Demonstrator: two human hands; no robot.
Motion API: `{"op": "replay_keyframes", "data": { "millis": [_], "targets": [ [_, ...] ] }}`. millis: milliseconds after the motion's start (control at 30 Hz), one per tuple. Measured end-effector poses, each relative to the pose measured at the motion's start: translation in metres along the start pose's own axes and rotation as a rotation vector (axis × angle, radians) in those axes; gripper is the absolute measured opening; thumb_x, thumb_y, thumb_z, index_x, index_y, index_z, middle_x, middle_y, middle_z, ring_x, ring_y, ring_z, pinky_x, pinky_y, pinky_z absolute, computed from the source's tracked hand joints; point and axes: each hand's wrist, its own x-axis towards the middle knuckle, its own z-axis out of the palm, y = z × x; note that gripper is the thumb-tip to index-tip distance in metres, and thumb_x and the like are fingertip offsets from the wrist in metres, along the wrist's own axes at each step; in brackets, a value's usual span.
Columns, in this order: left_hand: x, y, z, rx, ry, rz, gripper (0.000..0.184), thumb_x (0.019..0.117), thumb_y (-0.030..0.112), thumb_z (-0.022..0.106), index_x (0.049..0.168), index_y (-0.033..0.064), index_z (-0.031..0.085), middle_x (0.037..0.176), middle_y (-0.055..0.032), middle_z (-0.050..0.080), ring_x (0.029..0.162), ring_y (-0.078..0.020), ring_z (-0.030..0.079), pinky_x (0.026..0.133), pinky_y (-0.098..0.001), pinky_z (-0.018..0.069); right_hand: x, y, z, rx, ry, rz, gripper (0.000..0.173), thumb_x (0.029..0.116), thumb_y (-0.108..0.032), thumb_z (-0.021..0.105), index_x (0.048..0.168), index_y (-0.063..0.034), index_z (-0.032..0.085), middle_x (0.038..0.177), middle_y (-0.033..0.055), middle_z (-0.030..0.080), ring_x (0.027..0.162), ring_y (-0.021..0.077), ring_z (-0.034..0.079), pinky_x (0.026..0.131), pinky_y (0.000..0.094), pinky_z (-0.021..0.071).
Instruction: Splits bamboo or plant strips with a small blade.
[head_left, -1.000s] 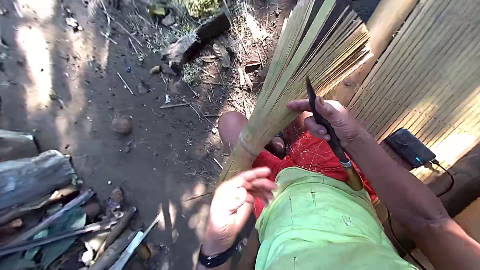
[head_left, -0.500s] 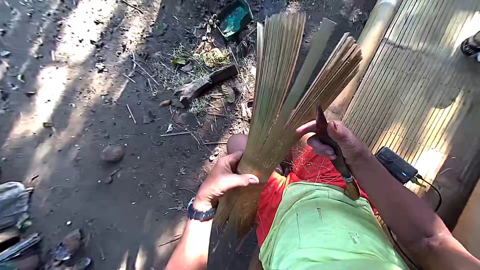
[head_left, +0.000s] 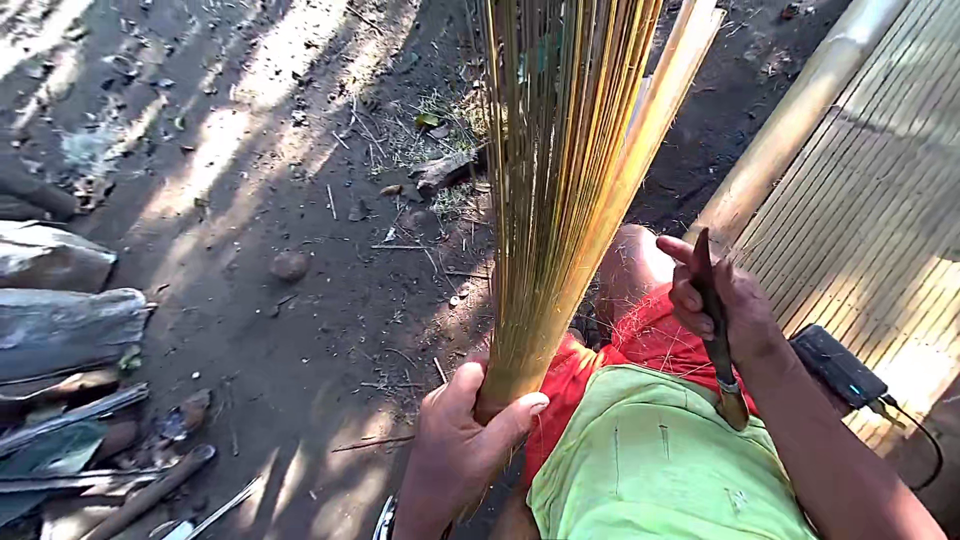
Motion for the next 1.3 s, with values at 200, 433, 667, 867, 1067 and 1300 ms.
{"op": "replay_keyframes", "data": {
  "millis": [200,433,667,867,1067,1300],
  "targets": [
    [-0.026,0.017,-0.004,-0.008,0.106,-0.021,0.045,0.0812,0.034,0.087,0.114,0.0099,0.067,0.093,0.0043,0.074,0.080,-0.0090,0.072,0.070,-0.0288,0.0645,-0.008,-0.028,0.024,-0.139,-0.027,-0.201,0.061,0.1015,-0.054,0.056,0.156,-0.0280,0.044,0.079,-0.0005,0.055,0.049,0.0068,0.045,0.041,0.0202,0.0408],
    [-0.058,0.019,-0.005,-0.137,0.181,-0.100,0.048,0.0824,0.026,0.086,0.121,0.0067,0.065,0.099,-0.0026,0.075,0.084,-0.0169,0.074,0.074,-0.0346,0.0656,0.015,-0.066,0.048,-0.305,0.006,-0.389,0.056,0.1040,-0.046,0.054,0.156,-0.0286,0.042,0.080,-0.0017,0.051,0.048,0.0073,0.042,0.039,0.0213,0.0384],
    [-0.068,0.017,-0.007,-0.258,0.239,-0.031,0.044,0.0842,0.022,0.084,0.119,0.0030,0.066,0.099,-0.0072,0.074,0.083,-0.0197,0.073,0.073,-0.0352,0.0649,0.034,-0.077,0.083,-0.324,-0.025,-0.631,0.059,0.1033,-0.032,0.059,0.157,-0.0223,0.037,0.086,-0.0009,0.057,0.053,0.0055,0.048,0.040,0.0183,0.0399],
    [-0.071,0.017,-0.011,-0.441,0.178,0.027,0.044,0.0867,0.018,0.082,0.124,0.0040,0.063,0.101,-0.0090,0.074,0.085,-0.0197,0.073,0.075,-0.0329,0.0640,0.038,-0.082,0.094,-0.322,-0.050,-0.688,0.063,0.1024,-0.017,0.059,0.159,-0.0186,0.030,0.092,0.0024,0.059,0.056,0.0067,0.048,0.042,0.0178,0.0400],
    [-0.075,0.018,-0.018,-0.484,0.184,0.055,0.039,0.0879,0.017,0.081,0.122,0.0076,0.064,0.101,-0.0051,0.074,0.085,-0.0157,0.073,0.076,-0.0297,0.0631,0.038,-0.078,0.087,-0.298,-0.036,-0.719,0.064,0.1021,-0.023,0.063,0.157,-0.0227,0.030,0.093,0.0022,0.060,0.057,0.0076,0.052,0.043,0.0187,0.0439],
    [-0.076,0.018,-0.021,-0.465,0.176,0.029,0.038,0.0875,0.019,0.081,0.120,0.0089,0.065,0.099,-0.0036,0.074,0.084,-0.0147,0.072,0.075,-0.0289,0.0630,0.047,-0.083,0.090,-0.338,-0.006,-0.757,0.058,0.1024,-0.015,0.062,0.154,-0.0212,0.036,0.100,0.0003,0.063,0.057,0.0047,0.052,0.043,0.0165,0.0439]
  ]
}}
